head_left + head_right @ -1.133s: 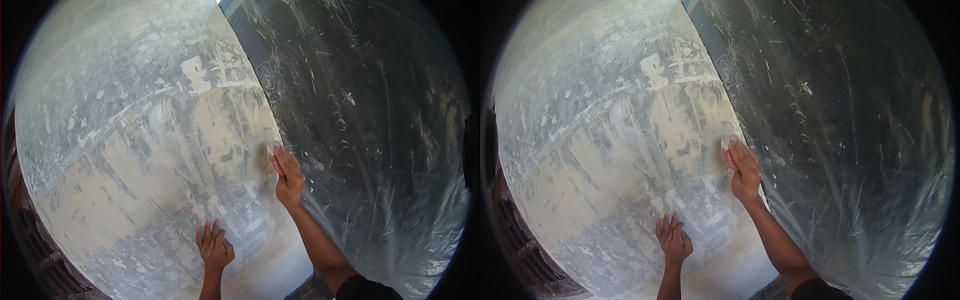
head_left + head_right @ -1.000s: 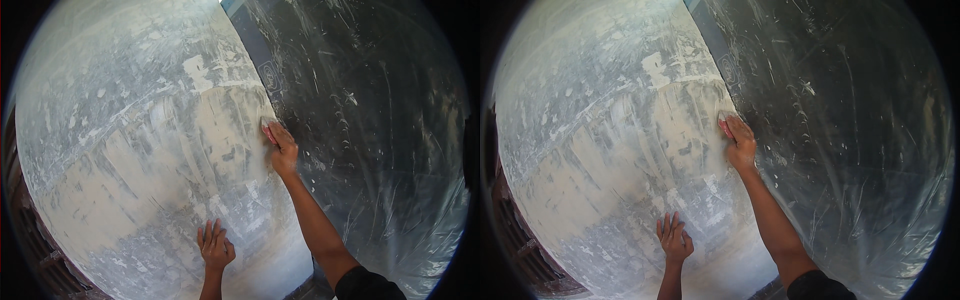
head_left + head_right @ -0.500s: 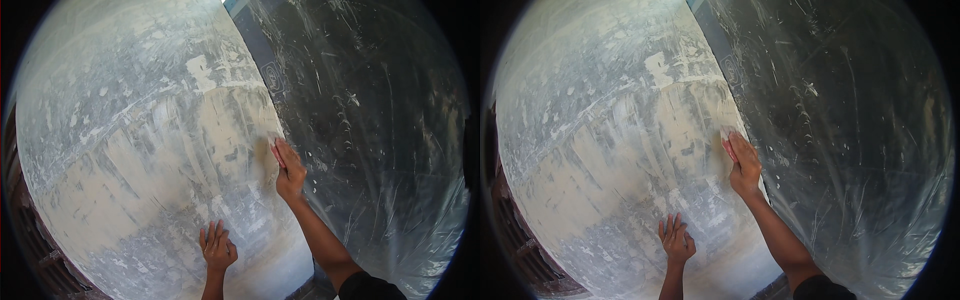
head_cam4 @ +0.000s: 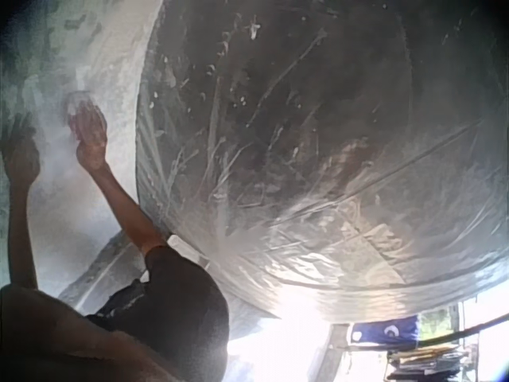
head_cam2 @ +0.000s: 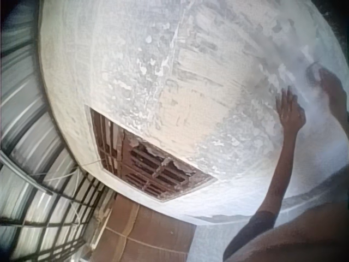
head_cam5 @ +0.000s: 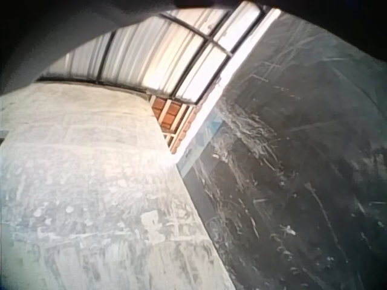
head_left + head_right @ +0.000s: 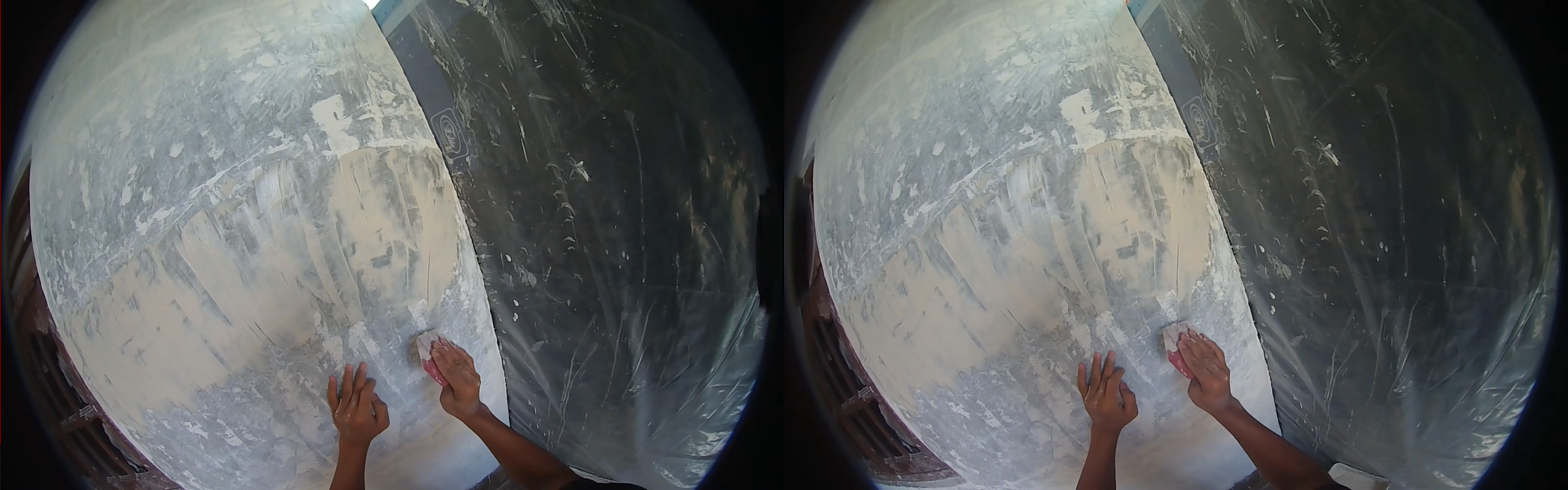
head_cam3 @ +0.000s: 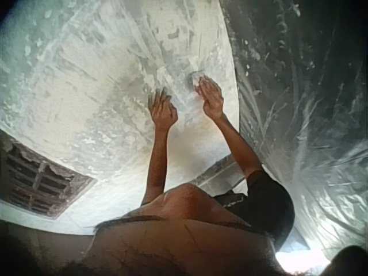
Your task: The person applies putty to a weathered exterior wall using a putty knife.
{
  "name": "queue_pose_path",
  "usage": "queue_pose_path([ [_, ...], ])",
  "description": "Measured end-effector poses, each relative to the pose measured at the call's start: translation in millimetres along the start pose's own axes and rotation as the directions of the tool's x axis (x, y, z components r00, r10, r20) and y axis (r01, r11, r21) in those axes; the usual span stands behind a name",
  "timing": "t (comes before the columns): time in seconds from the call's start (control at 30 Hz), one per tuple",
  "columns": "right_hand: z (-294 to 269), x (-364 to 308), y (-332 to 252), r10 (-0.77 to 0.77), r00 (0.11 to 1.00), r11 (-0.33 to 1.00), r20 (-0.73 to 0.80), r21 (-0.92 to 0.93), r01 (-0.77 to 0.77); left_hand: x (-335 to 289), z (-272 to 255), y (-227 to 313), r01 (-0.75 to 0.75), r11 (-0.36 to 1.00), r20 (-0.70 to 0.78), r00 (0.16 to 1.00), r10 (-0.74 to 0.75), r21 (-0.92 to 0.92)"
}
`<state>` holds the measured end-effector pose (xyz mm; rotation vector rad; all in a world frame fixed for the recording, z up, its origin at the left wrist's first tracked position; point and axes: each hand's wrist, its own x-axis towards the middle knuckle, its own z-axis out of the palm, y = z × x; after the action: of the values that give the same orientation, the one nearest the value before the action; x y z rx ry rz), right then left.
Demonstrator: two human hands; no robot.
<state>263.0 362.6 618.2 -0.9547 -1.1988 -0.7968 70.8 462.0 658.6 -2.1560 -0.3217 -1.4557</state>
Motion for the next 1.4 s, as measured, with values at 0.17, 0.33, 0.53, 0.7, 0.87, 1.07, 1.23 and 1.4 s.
queue_pose_path([
  [0.17,-5.4,159.1,43.9,-0.057,0.958,0.992,-0.283,-0.126,0.022,0.3,-0.3,2.8,0.002,1.0,-0.005,1.0,-0.002,0.022],
  [0.33,27.7,85.2,55.5,-0.071,0.996,0.984,-0.056,-0.168,0.061,-1.8,2.8,0.5,0.0,1.0,0.006,1.0,0.0,-0.02],
  [0.53,9.5,-44.7,-2.1,0.073,0.995,0.997,0.063,-0.038,-0.071,-2.3,0.4,-0.9,0.002,1.0,0.013,1.0,-0.002,-0.02],
  [0.7,-11.6,88.1,38.1,0.11,0.954,0.993,-0.278,-0.004,-0.116,-5.2,-0.1,-1.0,-0.002,1.0,0.009,1.0,0.002,-0.018],
  [0.87,3.3,130.8,97.2,0.056,0.961,0.987,-0.271,-0.133,-0.095,-3.0,2.8,1.8,-0.014,0.999,0.015,1.0,0.014,-0.032],
  [1.07,21.4,36.2,75.3,0.133,0.979,0.99,-0.155,-0.016,-0.137,-2.2,1.1,0.3,-0.005,1.0,0.029,1.0,0.005,-0.01],
  [1.23,-2.3,-32.1,24.0,0.163,0.986,0.986,0.038,-0.043,-0.162,-3.4,1.0,-1.3,-0.008,1.0,0.025,1.0,0.008,-0.009],
  [1.4,-12.2,105.0,23.3,0.015,0.963,1.0,-0.267,-0.016,-0.02,-5.5,-0.8,-2.2,-0.008,1.0,0.032,0.999,0.008,-0.012],
])
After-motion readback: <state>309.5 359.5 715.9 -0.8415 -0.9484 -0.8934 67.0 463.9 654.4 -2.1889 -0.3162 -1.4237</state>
